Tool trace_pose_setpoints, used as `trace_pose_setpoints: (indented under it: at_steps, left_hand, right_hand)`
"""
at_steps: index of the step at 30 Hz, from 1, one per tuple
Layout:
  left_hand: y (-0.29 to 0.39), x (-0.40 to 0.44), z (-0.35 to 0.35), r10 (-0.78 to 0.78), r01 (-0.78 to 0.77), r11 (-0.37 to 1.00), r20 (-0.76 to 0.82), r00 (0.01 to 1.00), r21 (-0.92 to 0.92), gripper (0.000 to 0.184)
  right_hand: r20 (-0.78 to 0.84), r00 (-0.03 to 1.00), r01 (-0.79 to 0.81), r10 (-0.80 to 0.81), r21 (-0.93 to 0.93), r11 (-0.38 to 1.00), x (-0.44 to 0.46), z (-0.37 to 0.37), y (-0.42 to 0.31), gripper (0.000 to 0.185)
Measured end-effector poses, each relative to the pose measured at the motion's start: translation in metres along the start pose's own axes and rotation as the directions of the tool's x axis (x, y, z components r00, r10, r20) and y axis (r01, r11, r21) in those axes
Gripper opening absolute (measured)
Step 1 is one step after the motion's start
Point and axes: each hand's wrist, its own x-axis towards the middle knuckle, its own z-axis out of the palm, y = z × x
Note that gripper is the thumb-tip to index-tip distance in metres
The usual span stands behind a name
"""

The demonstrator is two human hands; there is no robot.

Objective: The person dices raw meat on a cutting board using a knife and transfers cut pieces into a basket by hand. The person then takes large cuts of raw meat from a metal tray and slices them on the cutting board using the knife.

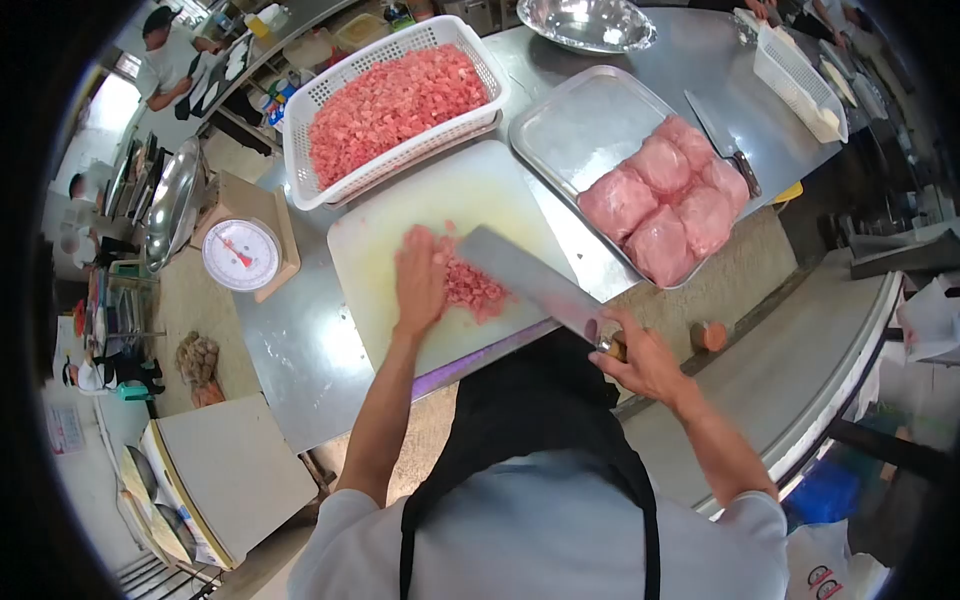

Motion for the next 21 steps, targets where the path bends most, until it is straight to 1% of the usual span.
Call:
trace_pose_setpoints:
  at_steps: [2,3,5,6,7,8,9,10,11,12,13,14,15,17,18,21]
  left_hand:
    - [0.021,-0.001,0.011,0.077,-0.077,0.996,-0.008,0.997,-0.040,0.063]
    - [0.023,-0.002,0.007,0.083,-0.081,0.992,0.015,0.996,-0.096,0.068]
    - [0.025,-0.011,-0.005,0.097,-0.081,0.974,0.067,0.993,-0.211,0.077]
    - [0.037,-0.020,-0.008,0.104,-0.094,0.987,0.068,0.992,-0.133,0.084]
    - [0.052,-0.034,-0.012,0.111,-0.108,0.993,0.071,0.991,-0.054,0.091]
    - [0.065,-0.042,-0.012,0.121,-0.124,0.992,0.075,0.990,0.026,0.099]
    - [0.073,-0.041,-0.009,0.156,-0.167,0.982,0.116,0.981,0.087,0.103]
    - [0.080,-0.039,-0.006,0.188,-0.211,0.966,0.157,0.970,0.147,0.107]
    - [0.085,-0.039,-0.003,0.210,-0.250,0.946,0.198,0.957,0.205,0.112]
    - [0.077,-0.037,0.010,0.260,-0.278,0.937,0.109,0.959,0.213,0.110]
    - [0.075,-0.032,0.015,0.253,-0.260,0.934,0.061,0.966,0.247,0.109]
    - [0.074,-0.024,0.019,0.244,-0.237,0.930,0.011,0.970,0.279,0.109]
    - [0.073,-0.019,0.021,0.234,-0.211,0.926,-0.038,0.971,0.313,0.108]
    - [0.073,-0.006,0.019,0.185,-0.161,0.941,-0.055,0.981,0.296,0.103]
    - [0.075,-0.004,0.017,0.157,-0.133,0.948,-0.061,0.986,0.288,0.100]
    - [0.091,-0.007,0.013,0.087,-0.064,0.987,-0.158,0.984,0.149,0.089]
  right_hand:
    - [-0.100,0.995,0.024,-0.012,0.120,0.992,0.008,0.026,0.000,0.050]
    - [-0.151,0.989,0.038,-0.011,0.178,0.983,0.012,0.041,-0.003,0.050]
    - [-0.201,0.975,0.130,-0.091,0.190,0.973,0.022,0.073,-0.010,0.051]
    - [-0.228,0.965,0.177,-0.131,0.195,0.965,0.025,0.082,-0.015,0.051]
    - [-0.119,0.991,0.096,-0.063,0.301,0.949,0.026,0.080,-0.022,0.049]
    - [-0.004,1.000,0.004,-0.003,0.397,0.918,0.027,0.072,-0.031,0.048]
    - [0.109,0.993,-0.089,0.041,0.479,0.873,0.029,0.066,-0.035,0.047]
    - [0.172,0.981,-0.180,0.087,0.657,0.732,0.028,0.064,-0.030,0.039]
    - [0.143,0.983,-0.186,0.119,0.729,0.659,0.028,0.062,-0.022,0.036]
    - [0.119,0.981,-0.187,0.153,0.791,0.582,0.030,0.062,-0.009,0.034]
    - [0.102,0.977,-0.185,0.188,0.845,0.502,0.033,0.062,0.009,0.032]
    - [0.088,0.987,-0.138,0.135,0.891,0.432,0.042,0.064,0.036,0.029]
    - [0.107,0.986,-0.150,0.128,0.906,0.396,0.046,0.060,0.053,0.028]
    - [0.143,0.985,-0.168,0.099,0.930,0.327,0.061,0.052,0.069,0.027]
    - [0.168,0.982,-0.187,0.083,0.909,0.372,0.065,0.047,0.062,0.026]
    - [0.197,0.972,-0.236,0.131,0.844,0.481,0.081,0.062,0.033,0.028]
